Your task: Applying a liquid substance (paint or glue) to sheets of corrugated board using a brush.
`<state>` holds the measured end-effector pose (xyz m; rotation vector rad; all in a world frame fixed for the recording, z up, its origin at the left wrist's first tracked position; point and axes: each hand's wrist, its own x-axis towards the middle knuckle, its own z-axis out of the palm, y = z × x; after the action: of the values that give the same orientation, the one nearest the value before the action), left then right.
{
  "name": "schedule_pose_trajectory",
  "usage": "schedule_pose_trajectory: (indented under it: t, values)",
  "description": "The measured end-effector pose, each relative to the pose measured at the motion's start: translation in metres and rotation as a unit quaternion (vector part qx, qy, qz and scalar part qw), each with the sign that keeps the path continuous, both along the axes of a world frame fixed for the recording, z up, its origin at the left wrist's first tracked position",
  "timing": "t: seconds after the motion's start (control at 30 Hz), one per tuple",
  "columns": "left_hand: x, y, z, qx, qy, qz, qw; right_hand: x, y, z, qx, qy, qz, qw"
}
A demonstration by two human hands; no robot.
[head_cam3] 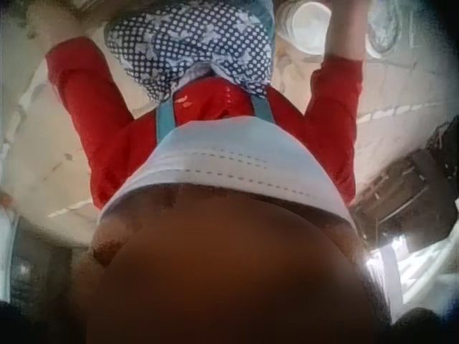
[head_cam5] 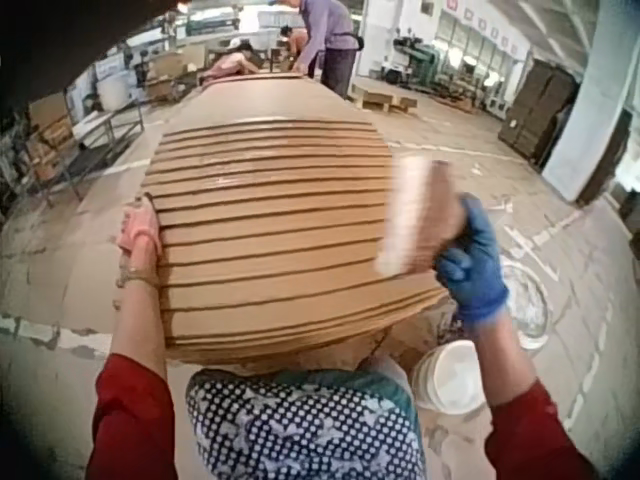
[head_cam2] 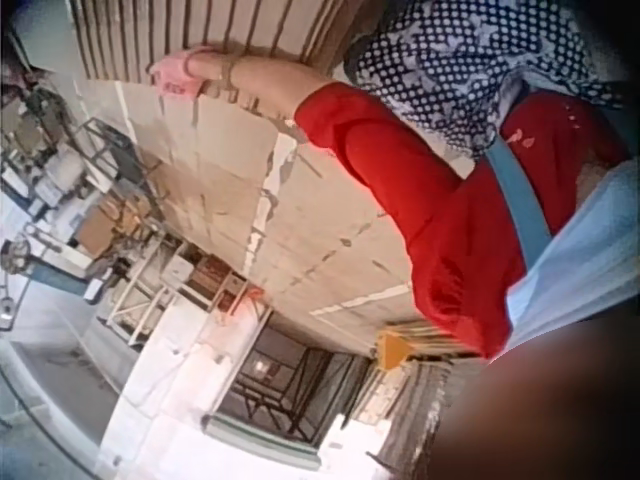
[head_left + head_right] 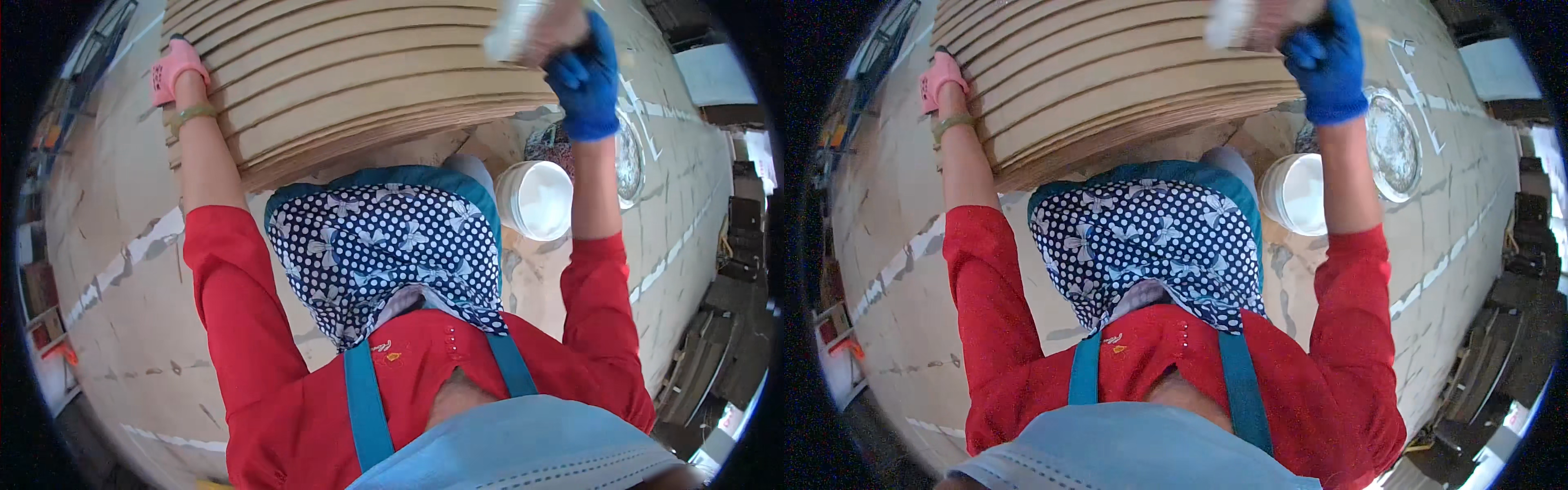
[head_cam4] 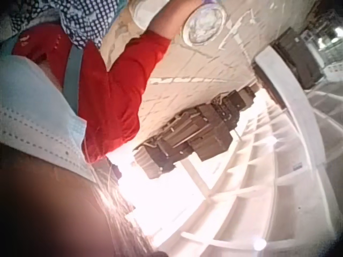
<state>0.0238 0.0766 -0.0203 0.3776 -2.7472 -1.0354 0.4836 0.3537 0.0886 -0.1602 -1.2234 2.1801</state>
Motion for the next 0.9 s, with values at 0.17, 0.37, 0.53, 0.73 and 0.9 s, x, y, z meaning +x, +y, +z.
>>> schedule_pose_trajectory:
  t: [0.17,0.37,0.53,0.73,0.9]
  values:
    - [0.017,-0.002,0.022,-0.006,0.022,-0.030,0.999,-0.112,-0.051,0.022,0.215,-0.214,-0.108,0.947]
    - [0.014,0.008,0.027,-0.020,0.037,-0.013,0.999,-0.151,-0.062,0.031,0.304,-0.268,-0.088,0.910]
    - [0.018,0.014,0.028,-0.011,0.029,-0.022,0.999,-0.152,-0.058,0.013,0.300,-0.250,-0.094,0.916]
    - [0.025,0.019,0.034,-0.020,0.033,-0.041,0.998,-0.125,0.007,-0.029,0.288,-0.089,-0.081,0.950]
    - [0.032,0.011,0.038,-0.031,0.040,-0.024,0.998,-0.048,0.063,-0.032,0.098,-0.036,0.030,0.994]
